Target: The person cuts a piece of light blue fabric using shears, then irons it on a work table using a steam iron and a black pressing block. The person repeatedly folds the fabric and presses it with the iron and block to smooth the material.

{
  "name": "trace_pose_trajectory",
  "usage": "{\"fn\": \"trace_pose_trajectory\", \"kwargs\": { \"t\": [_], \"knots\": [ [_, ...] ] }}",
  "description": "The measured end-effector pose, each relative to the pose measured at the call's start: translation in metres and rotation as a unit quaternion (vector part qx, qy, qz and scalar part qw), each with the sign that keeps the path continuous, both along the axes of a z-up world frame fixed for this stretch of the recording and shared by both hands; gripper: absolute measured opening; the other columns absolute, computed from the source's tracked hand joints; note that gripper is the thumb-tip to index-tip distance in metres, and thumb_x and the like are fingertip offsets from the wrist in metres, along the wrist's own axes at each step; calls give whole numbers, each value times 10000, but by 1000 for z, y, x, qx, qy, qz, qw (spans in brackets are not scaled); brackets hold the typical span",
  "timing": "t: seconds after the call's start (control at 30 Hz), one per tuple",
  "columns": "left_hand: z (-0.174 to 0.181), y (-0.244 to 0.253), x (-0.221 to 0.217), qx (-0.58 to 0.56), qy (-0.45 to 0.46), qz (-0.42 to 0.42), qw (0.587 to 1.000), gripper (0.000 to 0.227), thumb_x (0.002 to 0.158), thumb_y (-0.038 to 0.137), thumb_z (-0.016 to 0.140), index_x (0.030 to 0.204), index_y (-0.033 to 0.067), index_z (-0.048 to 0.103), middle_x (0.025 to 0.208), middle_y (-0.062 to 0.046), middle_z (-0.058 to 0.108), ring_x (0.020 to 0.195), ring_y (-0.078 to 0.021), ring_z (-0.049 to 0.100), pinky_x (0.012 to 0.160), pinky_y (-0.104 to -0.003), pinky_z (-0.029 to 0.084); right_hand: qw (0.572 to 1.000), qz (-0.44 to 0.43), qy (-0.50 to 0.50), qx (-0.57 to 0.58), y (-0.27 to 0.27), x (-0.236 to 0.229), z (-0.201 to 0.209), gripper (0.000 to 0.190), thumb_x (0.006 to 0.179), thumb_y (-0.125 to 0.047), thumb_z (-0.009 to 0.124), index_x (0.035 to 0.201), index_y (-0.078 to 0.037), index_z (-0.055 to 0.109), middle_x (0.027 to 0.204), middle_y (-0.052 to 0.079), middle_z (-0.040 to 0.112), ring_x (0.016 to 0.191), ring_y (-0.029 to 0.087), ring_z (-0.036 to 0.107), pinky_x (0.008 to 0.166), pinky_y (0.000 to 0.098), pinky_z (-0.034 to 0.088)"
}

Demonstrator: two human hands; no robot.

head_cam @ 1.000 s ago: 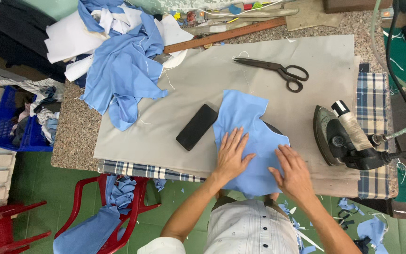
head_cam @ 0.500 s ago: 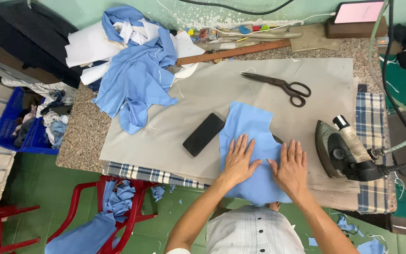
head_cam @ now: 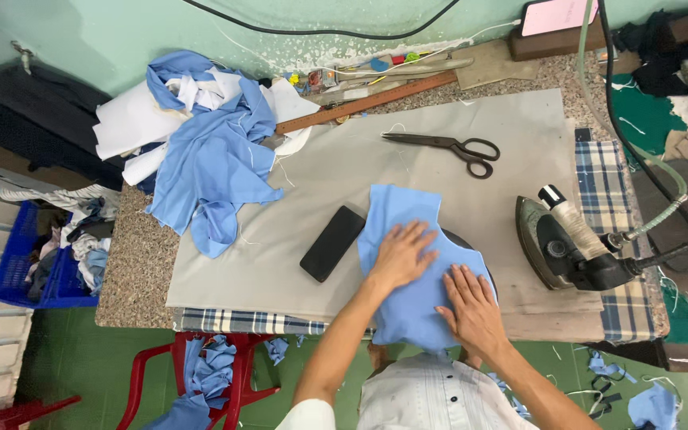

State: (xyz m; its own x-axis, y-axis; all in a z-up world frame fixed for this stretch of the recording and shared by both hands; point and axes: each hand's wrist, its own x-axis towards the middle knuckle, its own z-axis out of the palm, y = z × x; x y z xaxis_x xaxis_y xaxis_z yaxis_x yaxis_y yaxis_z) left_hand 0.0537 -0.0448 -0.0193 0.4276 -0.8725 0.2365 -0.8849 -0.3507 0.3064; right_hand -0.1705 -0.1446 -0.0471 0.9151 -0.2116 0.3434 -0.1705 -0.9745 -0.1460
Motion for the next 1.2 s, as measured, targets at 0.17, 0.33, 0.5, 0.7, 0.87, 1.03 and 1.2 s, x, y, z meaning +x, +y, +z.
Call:
{"fn": "trace_pose_trajectory", "kwargs": {
  "t": [0.17,0.33,0.5,0.7,0.87,1.03,1.2],
  "knots": [
    [-31,26,93,63,-39,241,968,658,1050,543,334,1404,53,592,1401,-268,594,1346,-453,509,1105,-627,348,1000,-22,5,-15,6,-2,7,689,991,-577,413,1460,-84,524,1590,156,474,1500,318,420,1225,501,336],
    [-22,120,91,85,5,244,966,671,1044,528,367,1574,116,386,1563,-266,422,1463,-432,357,1172,-597,257,999,-44,13,-12,10,7,15,683,967,-583,442,1447,-109,545,1605,131,467,1520,306,402,1225,522,342],
    [-23,189,67,20,-129,273,953,764,881,680,623,1414,133,607,1381,-188,546,1165,-385,568,966,-533,441,999,-31,15,2,14,7,-8,671,990,-569,404,1474,-119,519,1602,117,464,1524,301,389,1230,528,327],
    [-36,195,104,5,-33,328,944,715,899,513,689,1428,42,594,1089,-257,557,1034,-451,526,923,-524,466,999,-33,16,-5,7,11,1,666,985,-568,416,1444,-102,541,1600,130,468,1519,314,398,1232,530,323],
    [23,47,104,-19,119,113,986,625,892,461,749,1440,208,588,1209,-181,581,1161,-410,510,992,-454,479,999,-34,26,-17,6,9,8,672,993,-578,395,1457,-112,532,1603,116,466,1513,303,404,1234,522,321],
    [-21,-79,105,141,109,-110,978,653,905,589,647,1466,260,588,1291,-189,568,1213,-352,487,1041,-428,398,999,-34,33,-6,12,-3,8,655,992,-561,413,1459,-116,529,1618,105,442,1526,296,380,1241,524,302],
    [-70,-88,124,148,148,-143,967,508,917,553,664,1397,393,621,1493,-125,535,1333,-330,468,1139,-417,317,999,-32,35,0,10,-20,3,650,996,-558,412,1459,-118,531,1593,114,471,1516,303,394,1238,524,304]
  ]
}}
